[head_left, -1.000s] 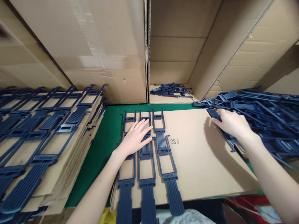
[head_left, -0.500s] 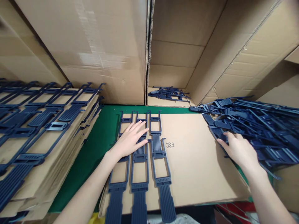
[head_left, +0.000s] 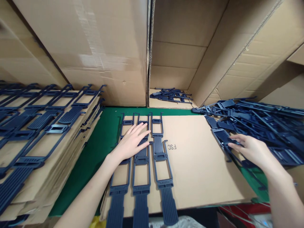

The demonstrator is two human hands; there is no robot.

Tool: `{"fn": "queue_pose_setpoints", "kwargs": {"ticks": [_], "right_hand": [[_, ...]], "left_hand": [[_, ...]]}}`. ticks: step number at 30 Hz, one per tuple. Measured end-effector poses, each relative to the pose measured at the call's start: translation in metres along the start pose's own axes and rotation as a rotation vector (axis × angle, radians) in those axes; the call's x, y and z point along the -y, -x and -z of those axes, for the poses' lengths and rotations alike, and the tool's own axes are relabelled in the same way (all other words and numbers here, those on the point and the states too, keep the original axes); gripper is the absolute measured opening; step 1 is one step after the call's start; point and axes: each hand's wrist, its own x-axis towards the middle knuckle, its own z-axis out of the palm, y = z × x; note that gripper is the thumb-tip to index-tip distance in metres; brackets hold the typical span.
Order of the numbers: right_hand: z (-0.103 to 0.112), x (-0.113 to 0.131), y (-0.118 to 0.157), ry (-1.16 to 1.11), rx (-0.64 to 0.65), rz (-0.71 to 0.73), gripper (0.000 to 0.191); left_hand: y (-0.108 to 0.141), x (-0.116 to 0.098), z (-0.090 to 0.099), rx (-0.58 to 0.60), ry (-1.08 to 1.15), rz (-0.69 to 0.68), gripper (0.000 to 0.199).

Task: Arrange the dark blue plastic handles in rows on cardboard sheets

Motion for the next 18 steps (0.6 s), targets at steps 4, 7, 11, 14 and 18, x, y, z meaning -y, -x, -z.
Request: {"fn": "queue_pose_setpoints", "kwargs": {"ticks": [4,7,11,14,18], "right_hand": [[0.014,0.011,0.002,-0.056,-0.012,-0.101,0.026],[0.024,0.019,0.002,-0.069,-0.02,-0.131,0.016],[0.034,0.027,0.0,-0.049,-0.013,-0.15,0.019],[0.038,0.03,0.001,-0.086,-0.005,-0.154,0.024],[0.038,0.04,0.006,-0.201,-0.047,-0.095,0.029]], "left_hand": [[0.0,0.0,0.001,0.002,0.008,-0.001,0.048],[-0.001,-0.001,0.001,0.015,0.006,0.005,0.047],[-0.001,-0.001,0.001,0.025,-0.006,0.008,0.048],[-0.001,0.0,0.0,0.027,-0.022,0.007,0.048],[0.0,0.0,-0.001,0.008,-0.01,-0.001,0.047]]}}
